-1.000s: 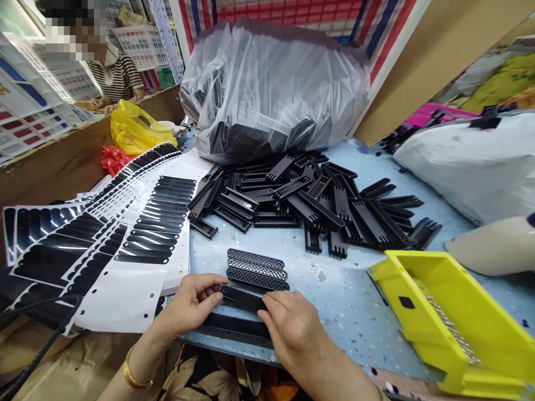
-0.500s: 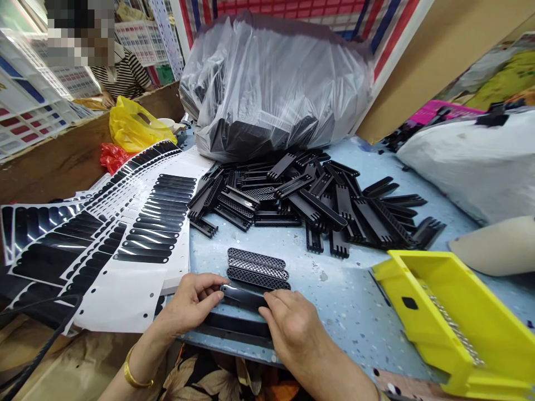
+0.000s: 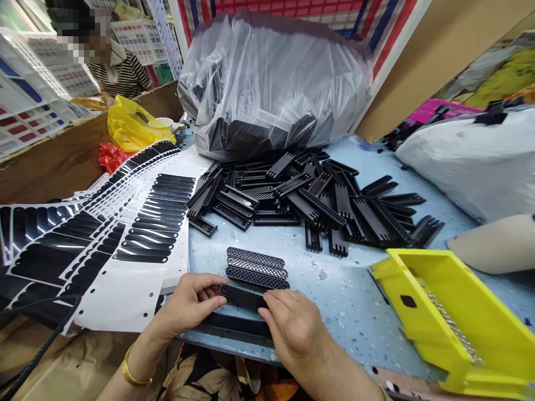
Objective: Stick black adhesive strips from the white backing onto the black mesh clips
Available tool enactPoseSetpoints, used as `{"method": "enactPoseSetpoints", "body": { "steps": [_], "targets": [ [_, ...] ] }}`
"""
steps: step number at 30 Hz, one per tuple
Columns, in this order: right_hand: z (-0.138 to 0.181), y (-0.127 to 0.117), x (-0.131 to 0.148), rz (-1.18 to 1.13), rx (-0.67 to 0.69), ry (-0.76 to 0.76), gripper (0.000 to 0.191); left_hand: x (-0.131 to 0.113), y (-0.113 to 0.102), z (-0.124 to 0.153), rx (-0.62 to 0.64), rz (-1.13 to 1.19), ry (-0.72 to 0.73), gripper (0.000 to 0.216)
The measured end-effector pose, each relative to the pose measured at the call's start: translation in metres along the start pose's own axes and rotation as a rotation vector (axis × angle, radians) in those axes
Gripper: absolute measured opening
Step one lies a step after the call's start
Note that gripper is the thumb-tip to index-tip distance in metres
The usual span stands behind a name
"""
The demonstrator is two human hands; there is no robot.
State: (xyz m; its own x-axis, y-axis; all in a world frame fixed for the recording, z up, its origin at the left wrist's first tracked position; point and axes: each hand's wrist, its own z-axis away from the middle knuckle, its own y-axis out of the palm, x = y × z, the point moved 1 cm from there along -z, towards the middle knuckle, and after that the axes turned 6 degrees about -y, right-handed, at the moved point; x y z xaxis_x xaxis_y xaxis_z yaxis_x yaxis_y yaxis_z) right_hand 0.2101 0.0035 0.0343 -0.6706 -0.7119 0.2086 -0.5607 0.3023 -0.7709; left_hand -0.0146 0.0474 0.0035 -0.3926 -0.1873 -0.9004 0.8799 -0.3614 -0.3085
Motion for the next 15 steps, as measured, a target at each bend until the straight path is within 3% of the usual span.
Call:
{"method": "enactPoseSetpoints", "body": {
  "steps": [15],
  "targets": [
    [0.0085,-0.0024,-0.0079,-0.124,0.054,0.082,0.023,-0.0073,-0.0016,0.002,0.034,-0.01,0.076,0.023]
  ]
}}
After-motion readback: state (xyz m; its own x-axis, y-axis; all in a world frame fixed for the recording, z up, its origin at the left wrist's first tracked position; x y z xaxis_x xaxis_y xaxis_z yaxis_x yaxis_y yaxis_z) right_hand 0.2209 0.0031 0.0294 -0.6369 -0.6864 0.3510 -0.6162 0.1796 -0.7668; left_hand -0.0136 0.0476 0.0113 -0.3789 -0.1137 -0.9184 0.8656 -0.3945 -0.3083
